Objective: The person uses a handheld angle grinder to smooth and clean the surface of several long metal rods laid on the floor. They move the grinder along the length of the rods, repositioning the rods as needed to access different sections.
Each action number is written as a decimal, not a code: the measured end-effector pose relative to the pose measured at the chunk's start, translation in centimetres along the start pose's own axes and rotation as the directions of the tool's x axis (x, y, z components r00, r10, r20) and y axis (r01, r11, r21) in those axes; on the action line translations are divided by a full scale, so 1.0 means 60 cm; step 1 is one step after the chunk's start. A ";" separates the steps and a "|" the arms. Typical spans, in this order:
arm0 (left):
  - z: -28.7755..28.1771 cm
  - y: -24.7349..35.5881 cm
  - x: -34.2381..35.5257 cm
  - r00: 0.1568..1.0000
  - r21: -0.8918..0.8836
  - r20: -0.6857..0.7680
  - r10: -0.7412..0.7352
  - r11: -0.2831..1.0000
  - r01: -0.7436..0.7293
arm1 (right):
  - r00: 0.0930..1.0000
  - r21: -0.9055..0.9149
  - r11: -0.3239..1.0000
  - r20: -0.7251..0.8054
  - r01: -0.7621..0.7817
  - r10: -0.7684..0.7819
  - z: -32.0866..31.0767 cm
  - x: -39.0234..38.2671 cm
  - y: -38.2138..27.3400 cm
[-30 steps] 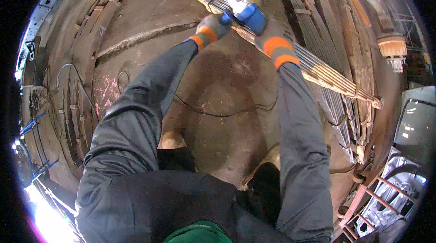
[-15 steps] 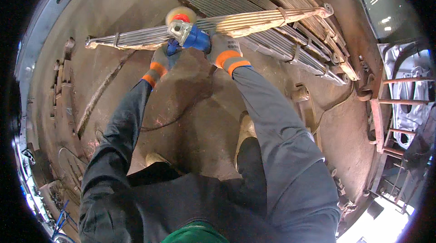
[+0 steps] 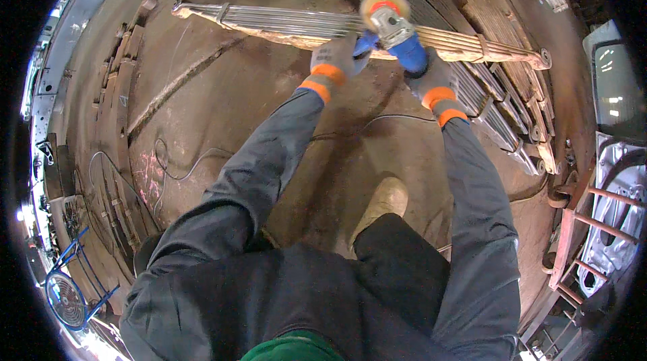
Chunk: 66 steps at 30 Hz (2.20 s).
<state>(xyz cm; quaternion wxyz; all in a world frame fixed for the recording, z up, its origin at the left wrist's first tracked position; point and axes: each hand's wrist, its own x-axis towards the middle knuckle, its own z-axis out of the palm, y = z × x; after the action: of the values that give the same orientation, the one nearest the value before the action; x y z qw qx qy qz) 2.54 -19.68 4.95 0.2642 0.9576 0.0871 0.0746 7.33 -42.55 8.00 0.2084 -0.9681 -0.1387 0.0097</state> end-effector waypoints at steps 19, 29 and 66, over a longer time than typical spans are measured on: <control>-0.063 -0.070 0.063 0.994 0.044 0.107 -0.033 0.999 0.029 | 0.998 -0.047 0.998 0.061 -0.031 0.034 -0.009 0.028 -0.115; -0.064 -0.064 0.055 0.996 0.033 0.088 -0.007 0.999 0.004 | 0.993 -0.088 0.993 0.081 -0.074 0.081 -0.009 0.031 -0.110; -0.033 0.003 -0.014 0.933 -0.017 0.237 -0.272 0.959 0.284 | 0.996 0.000 0.999 0.079 0.052 -0.052 -0.018 -0.023 -0.040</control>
<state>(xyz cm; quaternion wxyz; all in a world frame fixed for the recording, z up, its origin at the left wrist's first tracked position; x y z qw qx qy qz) 1.35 -19.03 6.64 0.3046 0.9308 0.1882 -0.0739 5.45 -41.25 9.94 0.2019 -0.9633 -0.1718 0.0423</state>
